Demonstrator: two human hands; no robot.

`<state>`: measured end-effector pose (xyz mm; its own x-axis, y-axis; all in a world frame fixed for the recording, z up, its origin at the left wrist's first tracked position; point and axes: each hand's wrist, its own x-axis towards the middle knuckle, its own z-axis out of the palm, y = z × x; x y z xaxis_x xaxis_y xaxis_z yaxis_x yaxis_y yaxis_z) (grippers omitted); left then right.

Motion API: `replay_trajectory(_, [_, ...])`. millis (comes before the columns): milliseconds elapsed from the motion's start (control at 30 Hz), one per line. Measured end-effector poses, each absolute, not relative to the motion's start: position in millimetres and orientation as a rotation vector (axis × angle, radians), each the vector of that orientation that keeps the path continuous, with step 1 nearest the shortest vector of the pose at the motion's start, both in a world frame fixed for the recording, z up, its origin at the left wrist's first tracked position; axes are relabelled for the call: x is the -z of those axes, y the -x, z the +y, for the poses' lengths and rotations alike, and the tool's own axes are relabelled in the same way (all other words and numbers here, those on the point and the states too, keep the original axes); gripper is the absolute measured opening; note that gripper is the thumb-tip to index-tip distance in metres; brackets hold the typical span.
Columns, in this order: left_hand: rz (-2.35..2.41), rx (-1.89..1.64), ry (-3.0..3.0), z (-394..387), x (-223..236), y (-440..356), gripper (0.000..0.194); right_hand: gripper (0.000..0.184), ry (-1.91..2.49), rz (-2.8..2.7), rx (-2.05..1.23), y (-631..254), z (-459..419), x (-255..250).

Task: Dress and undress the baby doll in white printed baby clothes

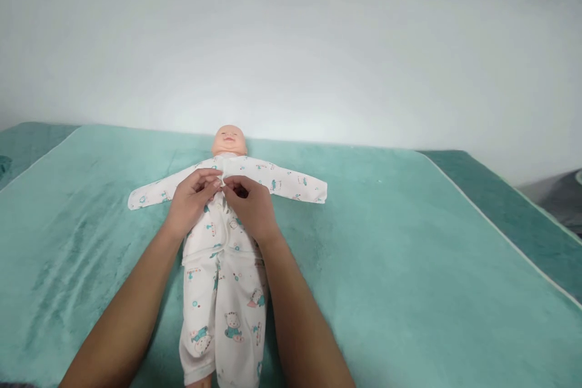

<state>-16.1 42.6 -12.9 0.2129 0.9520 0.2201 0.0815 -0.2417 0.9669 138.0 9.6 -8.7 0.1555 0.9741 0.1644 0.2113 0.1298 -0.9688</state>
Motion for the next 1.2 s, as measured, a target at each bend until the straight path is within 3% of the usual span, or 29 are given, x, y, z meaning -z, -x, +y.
replay_trajectory(333, [1.107,-1.149,-1.598,39,8,12,0.034,0.019,1.41,-1.56,-0.74,-137,6,3])
replay_trajectory(900, [1.358,-1.157,-1.711,31,1,5,0.033,0.026,1.35,-1.605,-0.793,-140,6,4])
replay_trajectory(1200, [1.223,-1.177,-1.48,34,3,7,0.031,0.035,1.338,-1.544,-0.829,-139,6,8])
